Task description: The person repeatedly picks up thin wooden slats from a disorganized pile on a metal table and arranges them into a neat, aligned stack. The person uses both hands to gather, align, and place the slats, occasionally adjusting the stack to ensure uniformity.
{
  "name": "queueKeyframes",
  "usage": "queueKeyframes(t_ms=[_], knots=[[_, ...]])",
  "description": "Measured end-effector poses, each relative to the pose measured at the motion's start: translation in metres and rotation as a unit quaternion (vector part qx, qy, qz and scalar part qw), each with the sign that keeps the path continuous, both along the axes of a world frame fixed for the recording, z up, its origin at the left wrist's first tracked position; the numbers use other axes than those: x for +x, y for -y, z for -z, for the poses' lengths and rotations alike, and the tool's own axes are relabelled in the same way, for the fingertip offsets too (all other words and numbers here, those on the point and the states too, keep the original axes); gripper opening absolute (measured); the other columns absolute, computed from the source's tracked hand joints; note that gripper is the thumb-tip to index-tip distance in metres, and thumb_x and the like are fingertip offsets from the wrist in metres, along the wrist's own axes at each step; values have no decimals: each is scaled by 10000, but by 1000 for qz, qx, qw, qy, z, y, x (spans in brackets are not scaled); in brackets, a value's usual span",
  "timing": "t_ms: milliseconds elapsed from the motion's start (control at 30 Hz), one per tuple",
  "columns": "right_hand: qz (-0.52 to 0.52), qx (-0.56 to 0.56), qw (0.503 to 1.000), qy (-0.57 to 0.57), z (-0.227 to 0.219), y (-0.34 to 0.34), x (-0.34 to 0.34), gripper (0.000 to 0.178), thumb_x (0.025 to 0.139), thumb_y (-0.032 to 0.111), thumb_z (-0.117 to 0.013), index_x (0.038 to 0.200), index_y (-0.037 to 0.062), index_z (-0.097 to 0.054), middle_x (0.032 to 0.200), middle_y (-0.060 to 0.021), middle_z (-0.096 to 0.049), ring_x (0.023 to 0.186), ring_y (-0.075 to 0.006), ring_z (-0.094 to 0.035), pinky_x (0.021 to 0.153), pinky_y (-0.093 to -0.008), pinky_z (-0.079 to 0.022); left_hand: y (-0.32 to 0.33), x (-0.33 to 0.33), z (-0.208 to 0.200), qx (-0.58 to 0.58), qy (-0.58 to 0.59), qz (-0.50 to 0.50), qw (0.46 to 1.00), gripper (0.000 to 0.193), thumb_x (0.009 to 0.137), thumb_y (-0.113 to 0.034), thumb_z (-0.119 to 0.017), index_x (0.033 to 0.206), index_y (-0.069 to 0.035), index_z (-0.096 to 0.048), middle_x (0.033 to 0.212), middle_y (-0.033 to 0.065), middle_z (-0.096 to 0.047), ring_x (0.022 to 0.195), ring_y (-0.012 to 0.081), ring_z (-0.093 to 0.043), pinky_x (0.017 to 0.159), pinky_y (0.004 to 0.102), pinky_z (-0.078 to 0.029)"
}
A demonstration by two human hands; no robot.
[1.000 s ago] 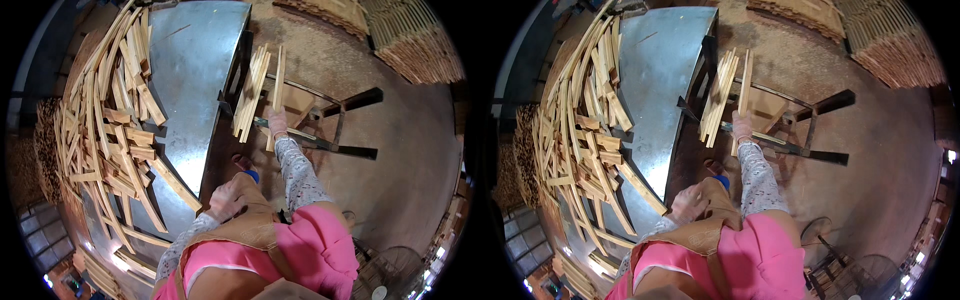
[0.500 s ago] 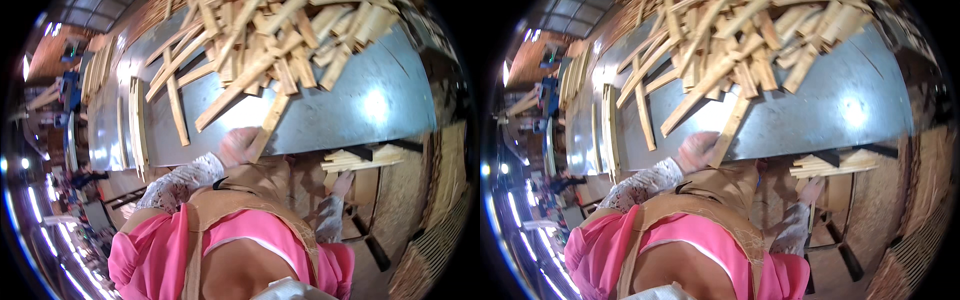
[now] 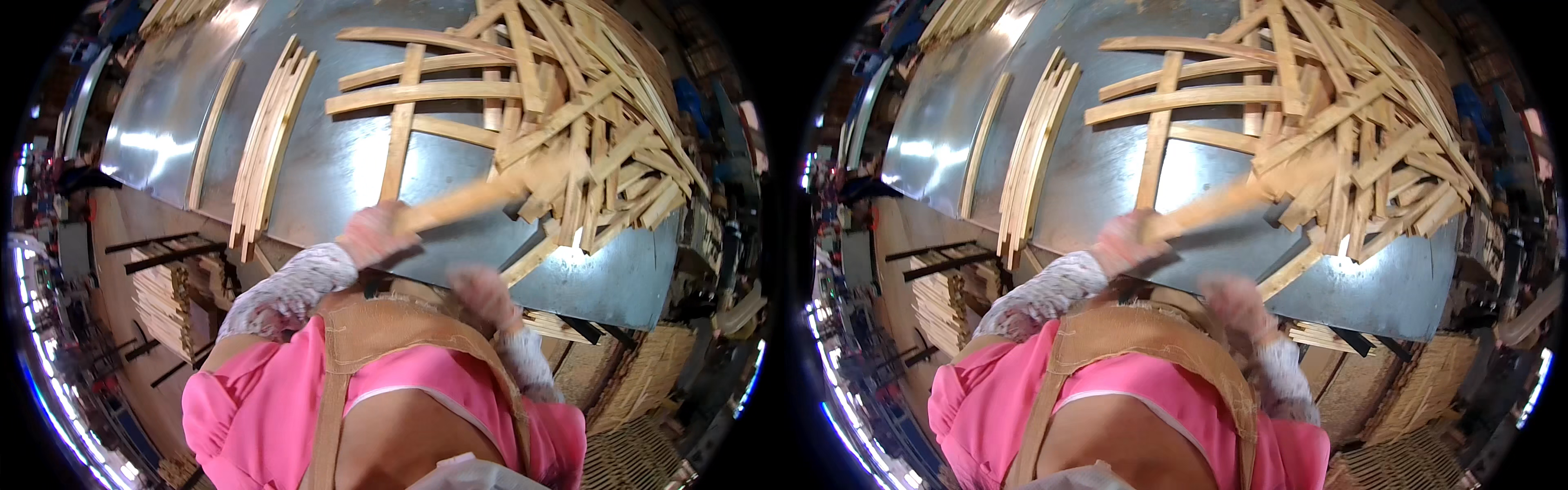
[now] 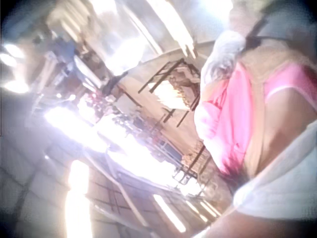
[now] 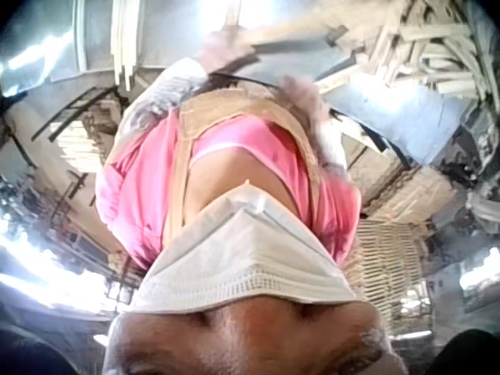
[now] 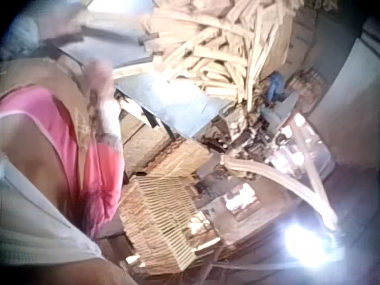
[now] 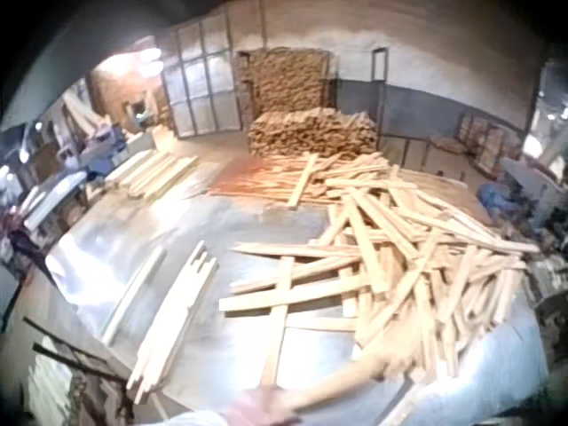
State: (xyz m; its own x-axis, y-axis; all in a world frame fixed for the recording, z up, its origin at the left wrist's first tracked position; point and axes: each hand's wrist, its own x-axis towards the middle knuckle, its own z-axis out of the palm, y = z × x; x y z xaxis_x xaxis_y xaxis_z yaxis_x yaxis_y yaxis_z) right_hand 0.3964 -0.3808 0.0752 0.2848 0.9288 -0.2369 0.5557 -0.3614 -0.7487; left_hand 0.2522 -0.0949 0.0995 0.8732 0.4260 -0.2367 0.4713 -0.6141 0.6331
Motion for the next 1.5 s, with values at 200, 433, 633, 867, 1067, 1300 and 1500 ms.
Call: queueKeyframes(t_ms=[200,433,633,867,1067,1300,1500], knots=[[29,122,896,426,11,-279,118,632,906,171,-659,1527,134,-545,1439,-195,-623,1335,-425,-563,1120,-560,-464,-163,-102,10,203,-217,-204,933,656,986,-628,-662,1188,-12,-762,1400,204,-632,1343,365,-590,1156,533,-414],[-80,-88,870,479,13,-359,185,582,991,468,-680,1528,275,-568,1298,-140,-699,1232,-361,-666,1022,-501,-545,-233,-162,53,242,-317,-227,888,1136,782,-626,-847,1712,-235,-326,1733,165,-280,1618,410,-224,1287,612,-208],[101,-93,986,94,25,-427,31,514,1056,499,-593,1289,48,-676,1102,-184,-741,1040,-415,-712,952,-515,-561,-244,-181,45,176,-270,-237,917,1104,814,-667,-814,1704,-203,-354,1760,188,-246,1586,458,-278,1257,608,-271],[48,-196,979,20,50,-490,-167,673,1023,518,-555,1460,7,-550,1118,-280,-751,1061,-444,-717,968,-526,-558,-257,-202,67,197,-177,-215,940,986,906,-727,-656,1655,-122,-441,1728,251,-314,1552,477,-333,1242,576,-317],[261,-99,913,298,39,-364,-36,606,828,372,-821,1300,15,-691,1084,-223,-761,1048,-413,-711,943,-511,-553,-256,-195,54,220,-199,-203,933,875,951,-629,-654,1624,-101,-471,1699,214,-391,1534,453,-382,1239,592,-318],[461,55,864,-194,85,-332,-42,491,980,361,-758,1254,-41,-690,1111,-136,-761,993,-241,-703,909,-378,-542,-161,-94,72,-140,146,-165,965,821,1039,-531,-621,1648,-17,-423,1655,259,-478,1544,410,-451,1272,423,-378],[138,116,984,-4,23,-401,36,473,1023,356,-708,1317,-14,-700,1332,-246,-717,1268,-389,-668,1095,-434,-512,-202,-63,-3,-154,9,-314,937,517,1045,-470,-615,1355,-57,-636,1182,287,-717,1146,464,-673,1013,512,-530]])
